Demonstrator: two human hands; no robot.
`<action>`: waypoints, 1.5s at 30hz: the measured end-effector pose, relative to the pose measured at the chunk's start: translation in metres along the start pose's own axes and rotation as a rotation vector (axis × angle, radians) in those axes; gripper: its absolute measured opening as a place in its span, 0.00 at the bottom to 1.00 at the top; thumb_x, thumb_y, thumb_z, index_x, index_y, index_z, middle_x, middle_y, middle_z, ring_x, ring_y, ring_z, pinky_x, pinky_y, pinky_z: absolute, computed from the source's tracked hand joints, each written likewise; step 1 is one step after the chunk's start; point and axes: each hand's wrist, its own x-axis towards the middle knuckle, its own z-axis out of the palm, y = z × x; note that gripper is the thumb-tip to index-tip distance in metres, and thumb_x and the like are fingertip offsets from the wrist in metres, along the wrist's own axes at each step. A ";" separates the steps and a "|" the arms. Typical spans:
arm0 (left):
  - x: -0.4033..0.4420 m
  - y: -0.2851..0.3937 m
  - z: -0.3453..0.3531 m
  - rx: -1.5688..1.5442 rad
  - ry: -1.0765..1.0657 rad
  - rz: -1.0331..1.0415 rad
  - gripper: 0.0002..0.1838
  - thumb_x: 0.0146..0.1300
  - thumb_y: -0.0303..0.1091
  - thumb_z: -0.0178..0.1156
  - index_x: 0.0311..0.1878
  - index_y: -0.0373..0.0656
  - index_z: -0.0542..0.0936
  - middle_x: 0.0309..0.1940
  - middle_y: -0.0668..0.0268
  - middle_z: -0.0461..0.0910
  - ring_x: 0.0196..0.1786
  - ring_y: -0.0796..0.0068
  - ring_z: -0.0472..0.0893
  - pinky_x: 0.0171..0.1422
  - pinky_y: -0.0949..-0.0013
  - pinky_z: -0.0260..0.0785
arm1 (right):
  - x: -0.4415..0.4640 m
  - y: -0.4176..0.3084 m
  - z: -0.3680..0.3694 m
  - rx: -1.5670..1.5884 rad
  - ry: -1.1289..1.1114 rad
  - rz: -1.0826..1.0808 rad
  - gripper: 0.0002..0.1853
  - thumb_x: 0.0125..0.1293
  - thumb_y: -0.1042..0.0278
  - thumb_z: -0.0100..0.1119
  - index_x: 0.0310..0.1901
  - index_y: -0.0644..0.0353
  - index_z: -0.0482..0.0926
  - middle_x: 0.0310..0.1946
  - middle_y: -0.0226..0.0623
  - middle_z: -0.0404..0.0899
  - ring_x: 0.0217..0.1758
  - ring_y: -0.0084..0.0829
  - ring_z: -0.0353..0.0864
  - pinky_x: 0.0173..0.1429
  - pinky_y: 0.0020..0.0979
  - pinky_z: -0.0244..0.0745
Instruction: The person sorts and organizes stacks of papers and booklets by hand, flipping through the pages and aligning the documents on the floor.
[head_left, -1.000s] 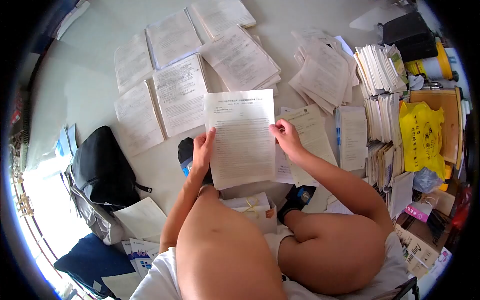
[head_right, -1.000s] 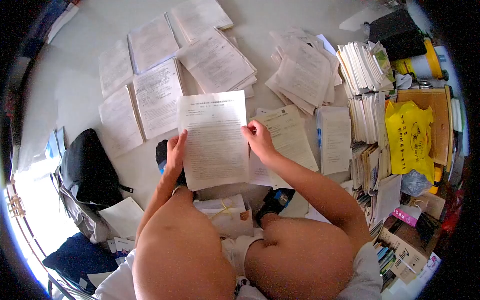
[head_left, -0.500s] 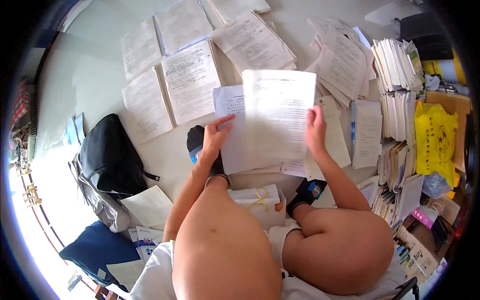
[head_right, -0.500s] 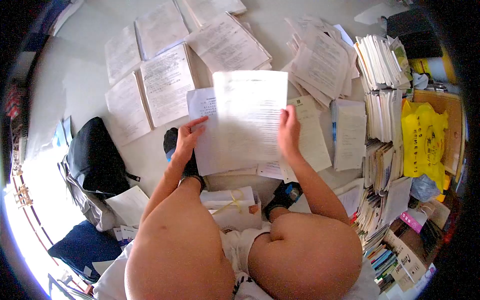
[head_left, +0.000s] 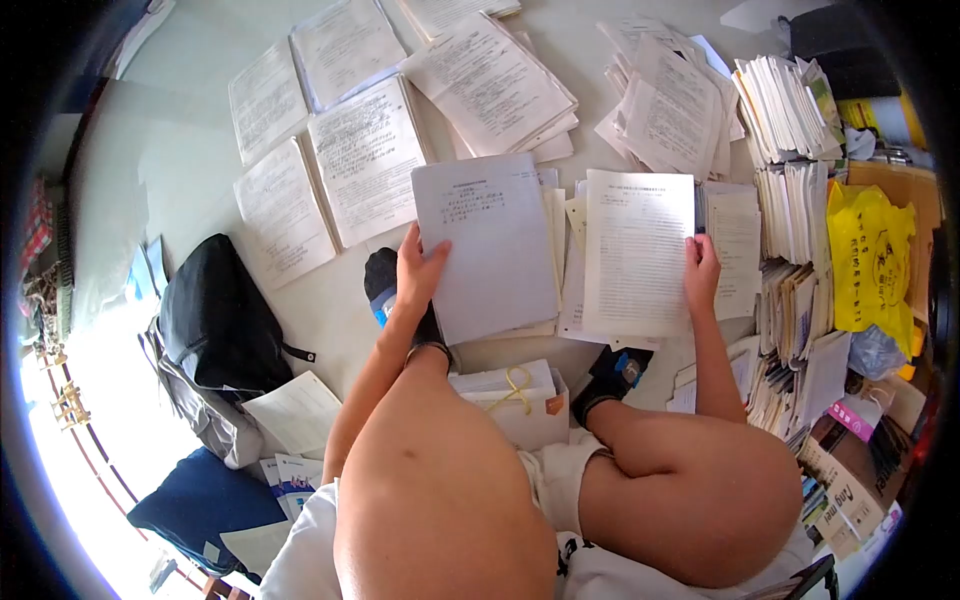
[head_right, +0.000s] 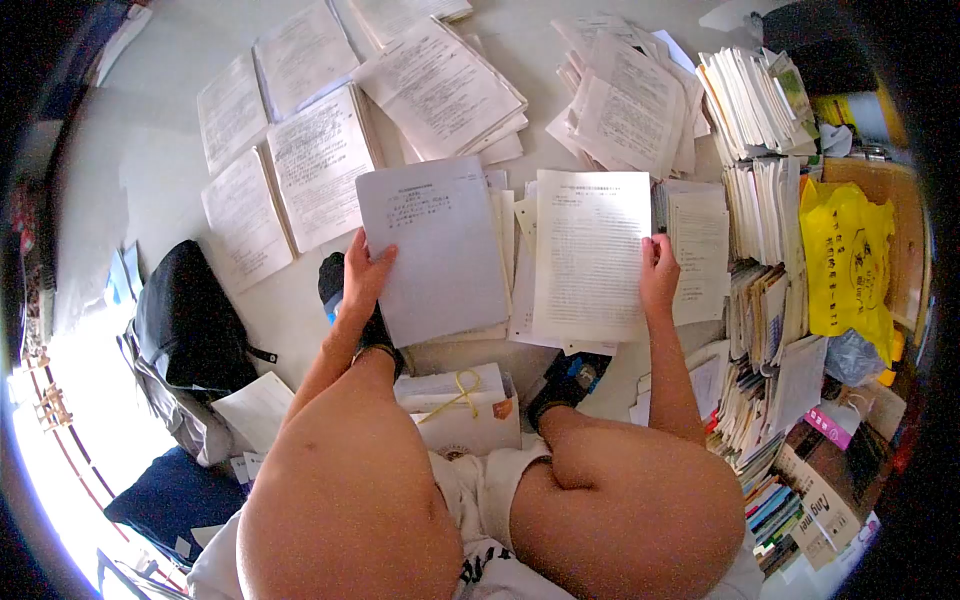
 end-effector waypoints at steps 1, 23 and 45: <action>0.000 0.001 0.001 0.004 0.000 0.003 0.25 0.65 0.21 0.63 0.65 0.35 0.71 0.54 0.53 0.83 0.53 0.69 0.83 0.54 0.67 0.78 | -0.002 0.004 0.002 0.005 0.002 0.001 0.11 0.75 0.62 0.59 0.48 0.63 0.77 0.34 0.40 0.82 0.36 0.34 0.81 0.44 0.35 0.76; -0.023 0.088 0.048 -1.091 -0.607 -0.781 0.37 0.73 0.59 0.53 0.73 0.39 0.69 0.67 0.59 0.74 0.66 0.59 0.75 0.71 0.52 0.67 | -0.060 -0.161 0.056 0.675 -0.408 0.044 0.29 0.76 0.62 0.57 0.68 0.73 0.63 0.56 0.57 0.78 0.54 0.45 0.85 0.52 0.38 0.85; -0.014 0.089 0.131 -0.309 -0.473 -0.554 0.42 0.68 0.63 0.62 0.72 0.40 0.66 0.55 0.60 0.78 0.56 0.72 0.78 0.60 0.68 0.73 | -0.050 -0.190 0.025 0.965 -0.474 0.108 0.17 0.72 0.58 0.63 0.49 0.67 0.82 0.46 0.37 0.81 0.52 0.26 0.78 0.59 0.28 0.70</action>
